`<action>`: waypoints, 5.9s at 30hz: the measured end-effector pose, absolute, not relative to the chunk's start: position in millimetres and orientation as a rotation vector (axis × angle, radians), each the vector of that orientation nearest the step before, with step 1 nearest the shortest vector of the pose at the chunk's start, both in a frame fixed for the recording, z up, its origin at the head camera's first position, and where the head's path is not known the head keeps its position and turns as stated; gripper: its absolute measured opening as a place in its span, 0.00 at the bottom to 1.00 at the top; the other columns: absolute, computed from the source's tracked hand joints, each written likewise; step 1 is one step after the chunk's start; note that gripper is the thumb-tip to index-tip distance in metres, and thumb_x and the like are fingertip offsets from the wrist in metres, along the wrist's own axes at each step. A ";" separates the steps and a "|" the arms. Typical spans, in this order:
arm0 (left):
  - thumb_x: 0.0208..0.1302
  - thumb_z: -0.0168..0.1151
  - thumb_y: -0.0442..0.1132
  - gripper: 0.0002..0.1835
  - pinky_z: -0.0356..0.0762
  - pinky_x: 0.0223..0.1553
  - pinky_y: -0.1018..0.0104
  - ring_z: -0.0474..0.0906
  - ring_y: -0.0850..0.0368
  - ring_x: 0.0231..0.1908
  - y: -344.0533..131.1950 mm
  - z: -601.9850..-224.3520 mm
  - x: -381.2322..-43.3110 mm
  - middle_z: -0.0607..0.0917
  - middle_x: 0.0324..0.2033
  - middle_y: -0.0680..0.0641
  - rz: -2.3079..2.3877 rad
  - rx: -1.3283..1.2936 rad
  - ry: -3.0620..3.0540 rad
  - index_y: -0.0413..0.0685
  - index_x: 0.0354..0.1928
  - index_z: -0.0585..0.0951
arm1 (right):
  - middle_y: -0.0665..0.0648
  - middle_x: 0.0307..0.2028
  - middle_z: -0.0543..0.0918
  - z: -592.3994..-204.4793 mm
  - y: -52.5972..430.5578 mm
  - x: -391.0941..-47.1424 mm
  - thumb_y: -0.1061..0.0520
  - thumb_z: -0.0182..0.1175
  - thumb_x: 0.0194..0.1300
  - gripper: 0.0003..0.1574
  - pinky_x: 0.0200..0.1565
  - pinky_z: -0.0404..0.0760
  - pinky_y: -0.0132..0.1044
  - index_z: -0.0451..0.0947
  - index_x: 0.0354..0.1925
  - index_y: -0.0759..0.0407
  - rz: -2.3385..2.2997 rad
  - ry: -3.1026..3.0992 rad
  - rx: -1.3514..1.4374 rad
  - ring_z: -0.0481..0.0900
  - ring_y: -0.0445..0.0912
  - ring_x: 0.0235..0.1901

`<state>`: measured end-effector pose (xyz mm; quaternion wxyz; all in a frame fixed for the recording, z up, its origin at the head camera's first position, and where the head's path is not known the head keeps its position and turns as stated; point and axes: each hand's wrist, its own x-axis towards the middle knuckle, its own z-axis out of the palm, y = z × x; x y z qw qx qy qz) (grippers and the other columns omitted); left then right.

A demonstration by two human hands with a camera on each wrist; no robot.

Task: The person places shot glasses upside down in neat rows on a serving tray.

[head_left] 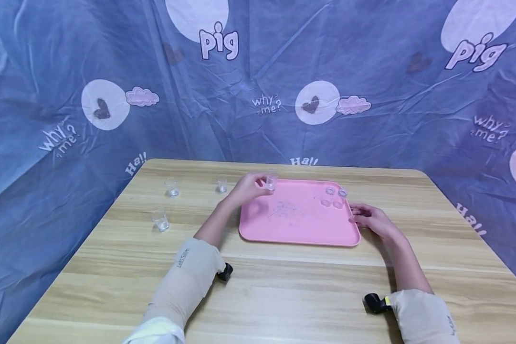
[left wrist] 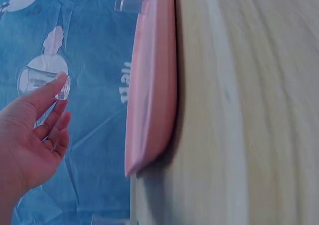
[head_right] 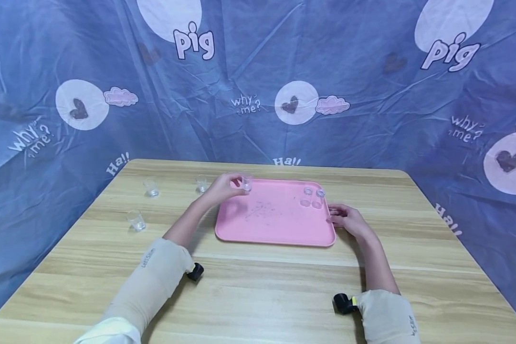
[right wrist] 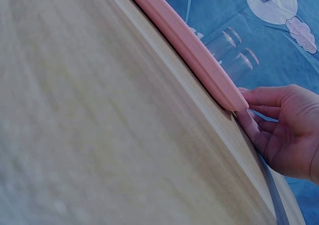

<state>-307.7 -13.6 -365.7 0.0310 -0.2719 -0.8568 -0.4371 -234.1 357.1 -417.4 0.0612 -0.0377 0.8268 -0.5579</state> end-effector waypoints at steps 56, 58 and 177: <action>0.52 0.68 0.39 0.10 0.69 0.37 0.73 0.74 0.59 0.37 80.6 -381.2 -318.9 0.82 0.33 0.52 -1.180 -0.657 -2.779 0.47 0.38 0.85 | 0.60 0.41 0.75 -416.2 356.3 -236.1 0.65 0.55 0.63 0.32 0.39 0.77 0.29 0.58 0.61 0.76 -1.675 2.496 -0.050 0.75 0.35 0.34; 0.52 0.68 0.39 0.11 0.68 0.37 0.74 0.74 0.60 0.37 82.9 -382.2 -319.9 0.82 0.33 0.52 -1.198 -0.637 -2.759 0.47 0.39 0.85 | 0.60 0.41 0.75 -416.4 356.1 -236.3 0.66 0.55 0.63 0.32 0.39 0.77 0.29 0.58 0.61 0.77 -1.686 2.489 -0.055 0.75 0.35 0.34; 0.50 0.70 0.34 0.34 0.66 0.53 0.57 0.71 0.42 0.50 -93.1 -415.7 -342.7 0.74 0.50 0.35 -1.500 -0.025 -2.644 0.34 0.59 0.68 | 0.60 0.40 0.76 -418.8 356.8 -235.1 0.65 0.57 0.61 0.34 0.37 0.77 0.29 0.56 0.61 0.79 -1.712 2.497 -0.093 0.76 0.35 0.33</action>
